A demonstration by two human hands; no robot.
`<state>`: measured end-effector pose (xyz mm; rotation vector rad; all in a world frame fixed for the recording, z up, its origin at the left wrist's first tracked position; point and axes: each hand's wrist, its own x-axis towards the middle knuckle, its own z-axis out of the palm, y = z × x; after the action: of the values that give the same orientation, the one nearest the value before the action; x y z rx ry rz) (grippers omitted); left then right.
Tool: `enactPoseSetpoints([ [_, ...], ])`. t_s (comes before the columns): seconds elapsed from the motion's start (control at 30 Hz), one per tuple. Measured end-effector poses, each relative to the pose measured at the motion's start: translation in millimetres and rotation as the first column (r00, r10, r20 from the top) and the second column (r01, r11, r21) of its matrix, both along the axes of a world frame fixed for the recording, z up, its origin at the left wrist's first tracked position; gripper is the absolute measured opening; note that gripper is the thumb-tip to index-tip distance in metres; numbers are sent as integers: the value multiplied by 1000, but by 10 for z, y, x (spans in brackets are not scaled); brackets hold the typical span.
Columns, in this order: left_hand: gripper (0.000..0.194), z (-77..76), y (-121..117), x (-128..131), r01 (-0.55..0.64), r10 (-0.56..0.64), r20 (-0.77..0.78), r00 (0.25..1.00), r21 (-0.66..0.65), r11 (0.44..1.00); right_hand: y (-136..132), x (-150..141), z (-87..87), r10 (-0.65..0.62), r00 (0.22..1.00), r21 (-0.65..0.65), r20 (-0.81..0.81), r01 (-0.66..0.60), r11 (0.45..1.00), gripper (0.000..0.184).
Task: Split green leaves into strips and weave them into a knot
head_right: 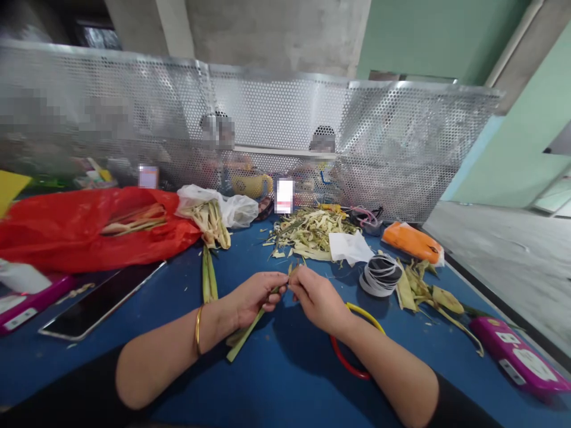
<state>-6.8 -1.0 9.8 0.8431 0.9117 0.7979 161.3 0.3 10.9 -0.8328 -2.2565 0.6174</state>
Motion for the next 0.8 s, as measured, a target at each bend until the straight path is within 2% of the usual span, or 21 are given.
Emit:
enactPoseSetpoints([
  [0.17,21,-2,23,-14,-26,27,9,1000,-30,999,5,4,39,8,978,199,211,-51,979,13],
  [0.37,28,50,10,-22,-61,60,-19,998,-46,997,-44,1,43,-23,948,323,319,-86,943,16],
  [0.47,31,80,16,-49,-86,86,-35,996,-1,996,-66,3,94,-16,922,344,387,-128,930,18],
  [0.57,35,131,54,-95,-156,159,-45,986,58,986,-63,46,222,-19,891,299,455,-132,945,17],
  [0.67,41,191,100,-142,-231,236,-40,971,103,967,-98,192,358,-178,851,262,494,50,964,10],
  [0.73,43,215,122,-166,-269,274,-31,961,120,956,-182,356,386,-328,756,246,567,225,943,15],
  [0.8,43,216,137,-186,-286,290,-15,957,131,949,-311,535,339,-423,633,245,648,353,903,18],
])
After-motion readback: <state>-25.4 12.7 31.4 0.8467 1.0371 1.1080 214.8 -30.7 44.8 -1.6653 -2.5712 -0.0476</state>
